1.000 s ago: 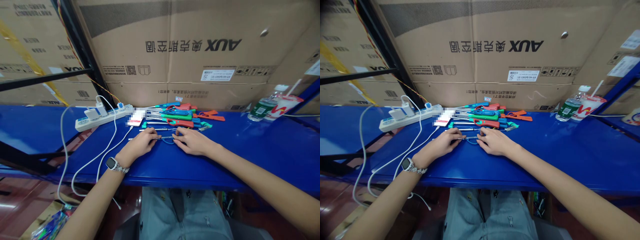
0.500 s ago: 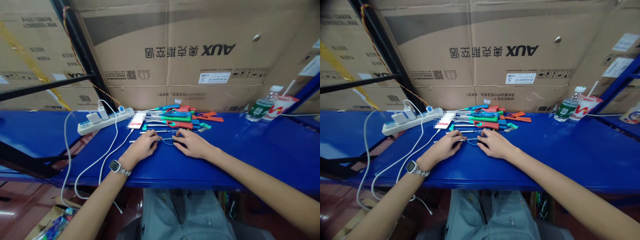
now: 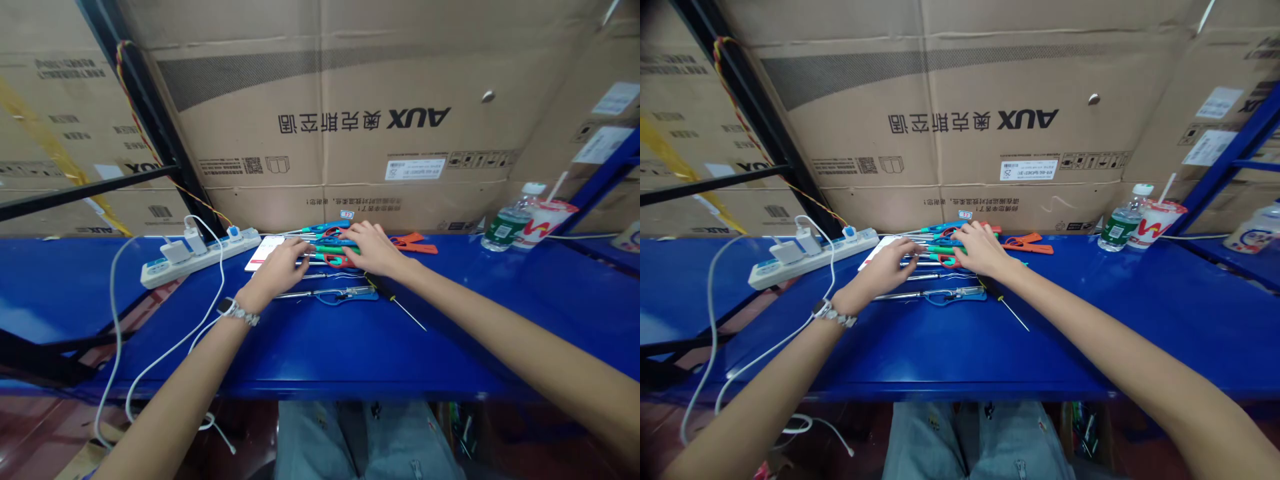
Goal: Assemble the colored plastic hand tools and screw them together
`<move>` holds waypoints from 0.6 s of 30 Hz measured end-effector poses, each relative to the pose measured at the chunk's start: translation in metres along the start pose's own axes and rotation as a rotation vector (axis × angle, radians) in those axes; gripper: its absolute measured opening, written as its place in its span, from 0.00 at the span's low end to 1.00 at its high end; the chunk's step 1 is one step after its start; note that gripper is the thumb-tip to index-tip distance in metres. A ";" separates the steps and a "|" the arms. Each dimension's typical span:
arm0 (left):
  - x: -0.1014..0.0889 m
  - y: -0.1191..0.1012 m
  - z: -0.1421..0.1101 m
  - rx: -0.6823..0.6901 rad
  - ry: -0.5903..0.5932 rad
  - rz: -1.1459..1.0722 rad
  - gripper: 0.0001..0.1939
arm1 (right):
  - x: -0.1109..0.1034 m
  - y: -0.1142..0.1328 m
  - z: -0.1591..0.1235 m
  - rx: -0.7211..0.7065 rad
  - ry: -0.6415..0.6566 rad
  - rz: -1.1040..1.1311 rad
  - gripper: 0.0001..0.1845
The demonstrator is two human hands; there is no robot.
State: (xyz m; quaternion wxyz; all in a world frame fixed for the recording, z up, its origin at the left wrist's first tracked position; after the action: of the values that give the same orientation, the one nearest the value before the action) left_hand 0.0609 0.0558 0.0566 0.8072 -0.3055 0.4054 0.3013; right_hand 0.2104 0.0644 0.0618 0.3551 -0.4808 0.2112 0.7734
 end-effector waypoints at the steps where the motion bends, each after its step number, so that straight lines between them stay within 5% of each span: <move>1: 0.003 0.005 0.011 -0.019 0.001 0.016 0.12 | 0.005 -0.009 0.011 0.026 0.032 -0.008 0.15; 6: 0.021 0.023 0.036 -0.112 -0.039 0.058 0.13 | 0.033 -0.027 0.044 0.025 0.201 0.014 0.15; 10: 0.026 0.024 0.030 -0.104 -0.088 0.069 0.15 | 0.034 -0.021 0.049 -0.060 0.176 0.002 0.10; 18: -0.017 -0.022 0.005 0.066 -0.252 0.063 0.24 | -0.006 -0.004 0.016 -0.092 0.004 0.195 0.16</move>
State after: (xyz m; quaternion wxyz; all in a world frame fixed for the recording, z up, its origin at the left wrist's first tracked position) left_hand 0.0707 0.0416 0.0788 0.8516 -0.2256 0.3197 0.3489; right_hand 0.2058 0.0760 0.0748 0.2553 -0.4755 0.2218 0.8121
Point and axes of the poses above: each hand's wrist, its own z-axis towards the middle knuckle, its own x-axis out of the palm, y = z × x, the point moved 10 cm from there along z, towards the middle knuckle, and after that the axes turned 10 degrees about -x, right-handed, at the moved point
